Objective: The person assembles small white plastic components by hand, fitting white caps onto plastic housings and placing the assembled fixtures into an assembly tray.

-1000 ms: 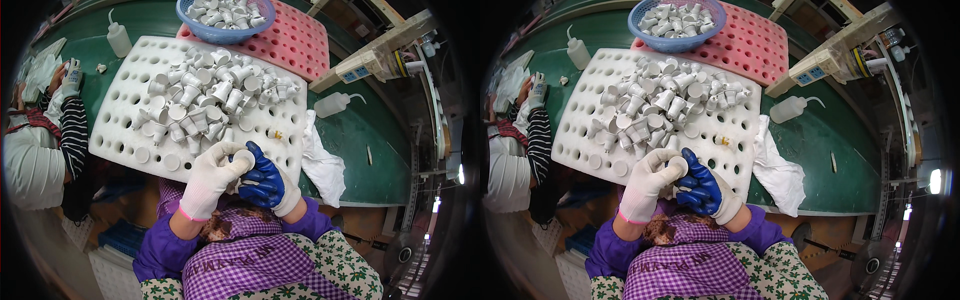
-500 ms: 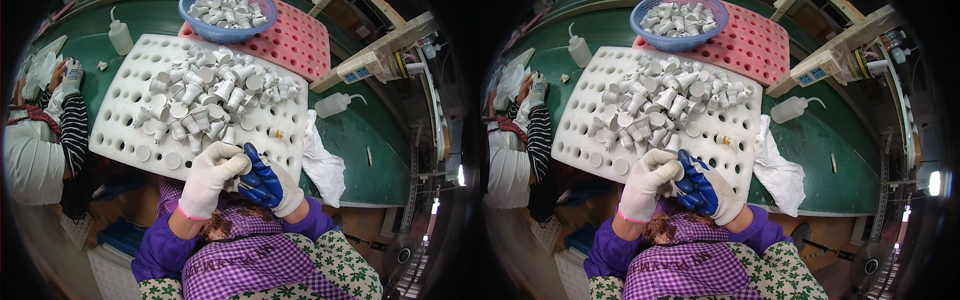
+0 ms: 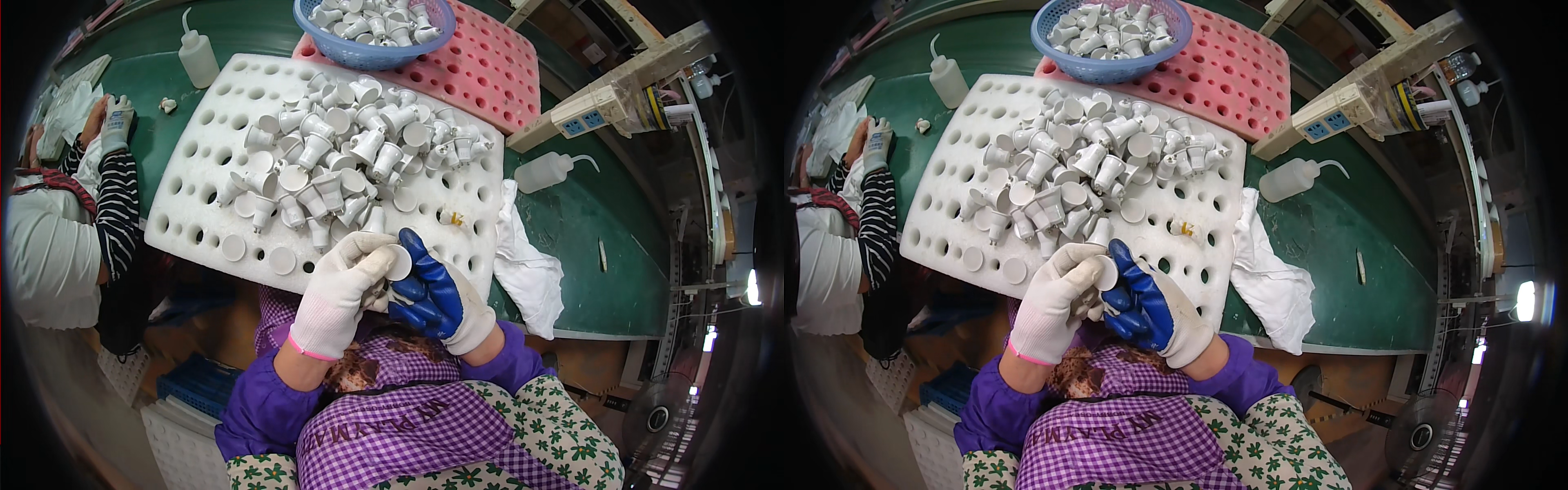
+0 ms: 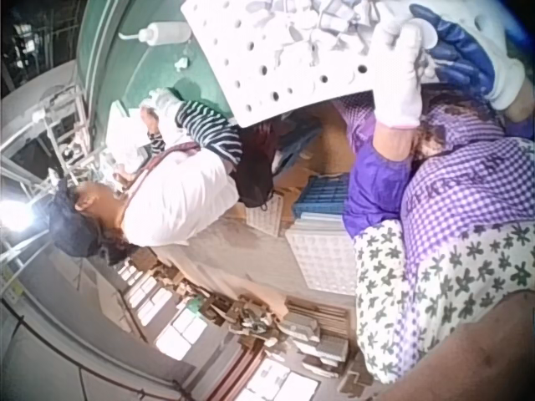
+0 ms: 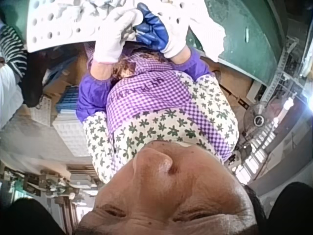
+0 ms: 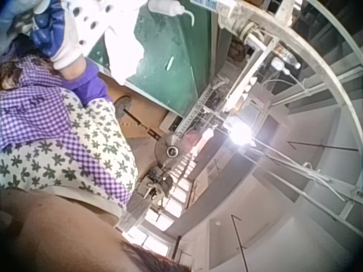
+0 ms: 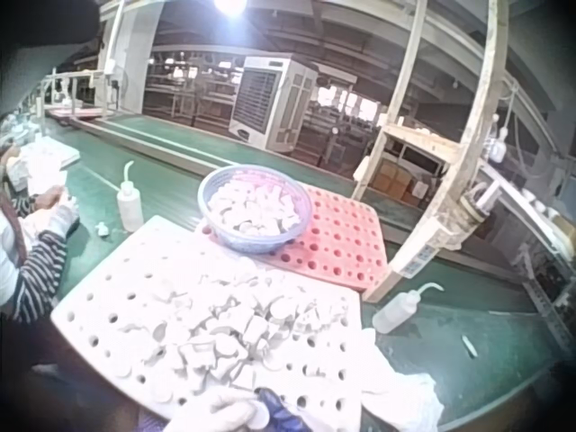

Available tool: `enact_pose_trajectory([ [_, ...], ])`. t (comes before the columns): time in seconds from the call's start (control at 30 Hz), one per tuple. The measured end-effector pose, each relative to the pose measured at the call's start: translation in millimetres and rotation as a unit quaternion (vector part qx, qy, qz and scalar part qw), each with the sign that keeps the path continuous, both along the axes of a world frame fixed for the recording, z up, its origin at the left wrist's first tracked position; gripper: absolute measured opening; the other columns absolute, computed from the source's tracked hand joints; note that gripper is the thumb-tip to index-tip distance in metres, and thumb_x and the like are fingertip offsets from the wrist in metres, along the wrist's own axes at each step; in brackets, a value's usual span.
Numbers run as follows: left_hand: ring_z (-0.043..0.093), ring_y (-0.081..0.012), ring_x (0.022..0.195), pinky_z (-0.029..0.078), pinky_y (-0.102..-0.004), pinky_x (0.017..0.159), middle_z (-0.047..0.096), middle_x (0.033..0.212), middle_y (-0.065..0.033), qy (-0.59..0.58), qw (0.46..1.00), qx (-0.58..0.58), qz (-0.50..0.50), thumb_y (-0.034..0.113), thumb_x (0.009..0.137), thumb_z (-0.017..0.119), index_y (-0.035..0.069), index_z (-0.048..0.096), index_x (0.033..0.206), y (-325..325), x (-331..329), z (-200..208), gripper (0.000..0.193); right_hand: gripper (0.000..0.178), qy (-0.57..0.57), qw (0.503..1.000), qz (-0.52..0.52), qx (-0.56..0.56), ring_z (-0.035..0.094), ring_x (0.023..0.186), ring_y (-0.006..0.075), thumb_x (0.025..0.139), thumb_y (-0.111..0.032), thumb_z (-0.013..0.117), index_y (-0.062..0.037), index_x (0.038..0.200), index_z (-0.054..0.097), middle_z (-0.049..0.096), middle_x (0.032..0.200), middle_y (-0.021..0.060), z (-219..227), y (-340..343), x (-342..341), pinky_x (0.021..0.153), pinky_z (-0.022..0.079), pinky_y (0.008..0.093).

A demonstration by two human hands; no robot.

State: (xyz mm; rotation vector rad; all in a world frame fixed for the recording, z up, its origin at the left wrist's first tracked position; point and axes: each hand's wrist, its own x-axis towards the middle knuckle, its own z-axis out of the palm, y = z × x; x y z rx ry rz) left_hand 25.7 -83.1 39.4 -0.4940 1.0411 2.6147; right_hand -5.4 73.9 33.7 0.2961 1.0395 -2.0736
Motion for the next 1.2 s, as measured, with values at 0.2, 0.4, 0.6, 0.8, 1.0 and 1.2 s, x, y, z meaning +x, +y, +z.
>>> enact_pose_trajectory([
  [0.2,0.045,-0.0034,0.052,0.037,-0.0201,0.045,0.057,0.074,-0.0003,-0.018,1.0,-0.002,-0.002,0.014,0.089,0.061,0.004,0.057,0.097,-3,-3,-2,0.014,0.022,-0.071,0.995,-0.027,0.06,0.047,0.053,0.0073,0.098,-0.03,0.046,-0.012,0.103,0.057,0.052,0.065,-0.0034,23,-13,4,0.045,0.034,0.0223],
  [0.4,0.051,-0.0041,0.057,0.041,-0.0197,0.048,0.058,0.074,0.0003,0.0,0.999,-0.041,-0.03,0.015,0.084,0.065,0.004,0.056,0.094,-7,-8,3,0.016,0.054,0.236,0.939,0.117,0.219,0.053,0.071,0.0137,0.084,-0.013,0.061,-0.0008,0.132,0.04,0.056,0.089,0.0044,2,2,4,0.063,0.044,0.0239],
  [0.6,0.053,-0.0042,0.061,0.043,-0.0184,0.052,0.06,0.077,-0.0006,0.044,0.987,-0.146,-0.051,0.014,0.081,0.067,0.004,0.055,0.093,-9,-8,9,0.019,0.065,0.186,0.943,0.196,0.194,0.054,0.08,0.0212,0.081,-0.008,0.062,0.0008,0.138,0.033,0.057,0.1,0.0097,-23,18,-8,0.074,0.047,0.0308],
  [0.8,0.051,-0.0047,0.057,0.041,-0.0186,0.051,0.057,0.073,0.0002,-0.01,0.999,-0.026,-0.021,0.015,0.086,0.063,0.004,0.055,0.092,-7,-8,7,0.015,0.057,0.493,0.81,0.135,0.288,0.057,0.079,0.0163,0.085,-0.009,0.059,0.0008,0.136,0.035,0.059,0.102,0.008,-9,7,3,0.065,0.047,0.0257],
  [1.0,0.04,-0.0045,0.047,0.037,-0.02,0.047,0.049,0.063,0.0024,-0.02,0.999,0.028,-0.003,0.022,0.092,0.055,0.005,0.054,0.092,-3,-7,-1,0.017,0.03,-0.141,0.98,-0.012,-0.143,0.053,0.054,0.0126,0.097,-0.032,0.046,-0.0055,0.109,0.055,0.06,0.076,0.0051,8,-21,-11,0.044,0.039,0.0226],
  [1.2,0.039,-0.0043,0.045,0.034,-0.0178,0.045,0.049,0.059,0.0021,-0.005,1.0,-0.029,0.006,0.024,0.094,0.053,0.003,0.055,0.091,0,-8,3,0.021,0.031,-0.161,0.985,-0.059,-0.013,0.033,0.038,0.0095,0.099,-0.038,0.04,-0.0124,0.093,0.056,0.044,0.055,-0.0023,25,-17,-9,0.036,0.028,0.0233],
])
